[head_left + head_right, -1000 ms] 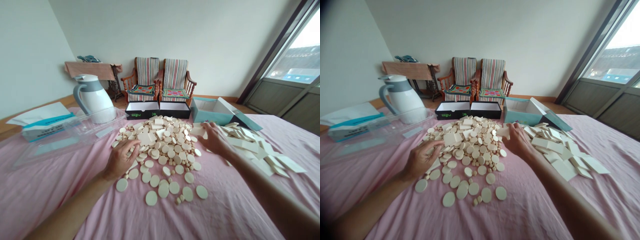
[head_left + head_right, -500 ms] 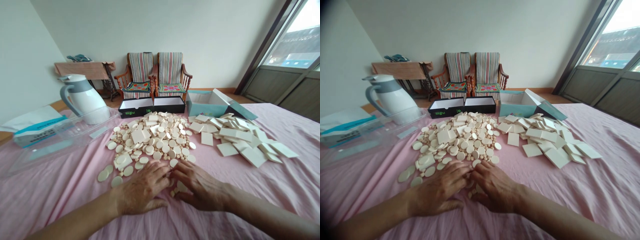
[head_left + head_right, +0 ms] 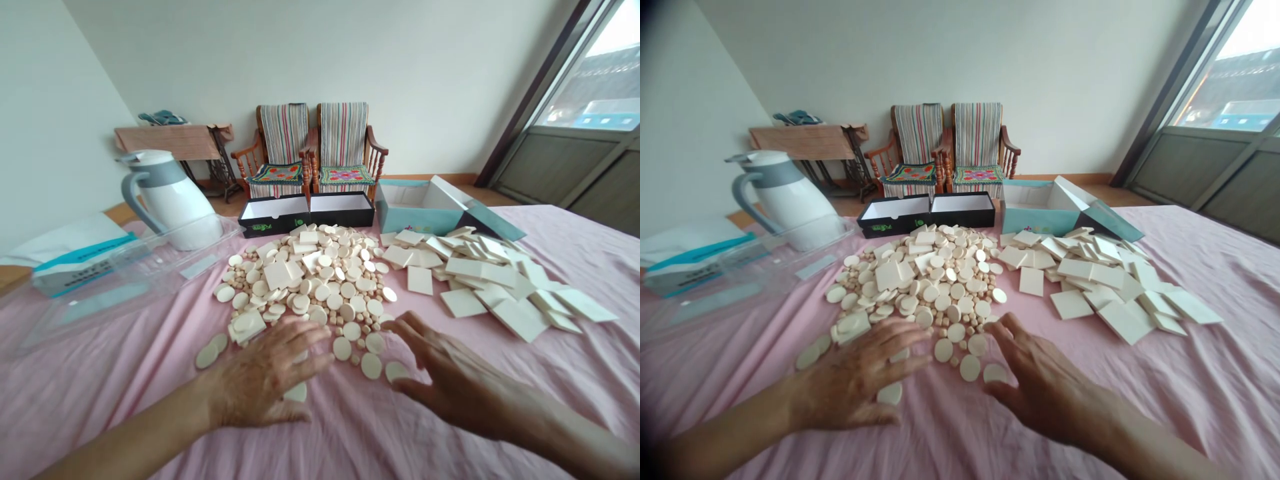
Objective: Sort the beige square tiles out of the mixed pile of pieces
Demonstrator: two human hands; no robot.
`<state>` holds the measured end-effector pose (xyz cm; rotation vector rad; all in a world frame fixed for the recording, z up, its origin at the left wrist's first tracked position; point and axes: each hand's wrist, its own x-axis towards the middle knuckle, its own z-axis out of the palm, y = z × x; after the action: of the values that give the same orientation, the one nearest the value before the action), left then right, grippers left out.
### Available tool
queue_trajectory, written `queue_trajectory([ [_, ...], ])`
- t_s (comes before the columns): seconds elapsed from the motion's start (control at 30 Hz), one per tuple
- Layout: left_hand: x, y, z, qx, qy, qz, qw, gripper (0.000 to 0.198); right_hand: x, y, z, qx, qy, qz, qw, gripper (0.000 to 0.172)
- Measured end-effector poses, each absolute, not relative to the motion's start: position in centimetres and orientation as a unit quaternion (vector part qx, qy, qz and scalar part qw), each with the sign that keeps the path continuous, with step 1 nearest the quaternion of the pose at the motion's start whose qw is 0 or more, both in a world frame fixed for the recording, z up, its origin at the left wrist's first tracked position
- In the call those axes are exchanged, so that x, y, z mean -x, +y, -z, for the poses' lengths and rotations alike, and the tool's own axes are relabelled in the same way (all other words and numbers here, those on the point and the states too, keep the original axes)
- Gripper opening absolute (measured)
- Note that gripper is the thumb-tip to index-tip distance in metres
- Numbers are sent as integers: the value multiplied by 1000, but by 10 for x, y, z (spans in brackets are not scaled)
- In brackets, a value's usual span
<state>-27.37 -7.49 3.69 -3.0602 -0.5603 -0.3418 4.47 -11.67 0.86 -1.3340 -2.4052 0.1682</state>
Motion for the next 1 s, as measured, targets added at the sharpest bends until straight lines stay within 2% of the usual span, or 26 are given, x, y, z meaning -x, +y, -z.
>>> queue_trajectory([
  [0.07,273,-79,-33,982,-166,80,34,58,-48,-128,9,472,-857,-53,200,69],
  [0.17,268,-73,-27,976,-190,66,88,57,-34,-127,16,458,-856,-75,229,70],
  [0.4,254,-41,-16,953,-233,109,158,50,23,-90,-19,461,-840,-148,244,43],
  [0.57,247,-33,-26,936,-282,169,126,36,15,-69,-24,470,-827,-129,279,35],
  [0.63,240,-38,-33,949,-250,170,93,38,-1,-61,-24,503,-814,-91,276,32],
  [0.7,230,-46,-35,968,-189,151,58,44,-17,-54,-23,535,-808,-44,242,34],
  [0.8,211,-56,-31,986,-106,123,39,48,-31,-46,-16,570,-806,-15,163,47],
  [0.9,194,-57,-24,988,-71,123,58,38,-30,-43,-7,579,-804,-47,132,50],
  [1.0,185,-51,-23,988,-73,112,77,25,-23,-41,1,559,-807,-71,179,45],
])
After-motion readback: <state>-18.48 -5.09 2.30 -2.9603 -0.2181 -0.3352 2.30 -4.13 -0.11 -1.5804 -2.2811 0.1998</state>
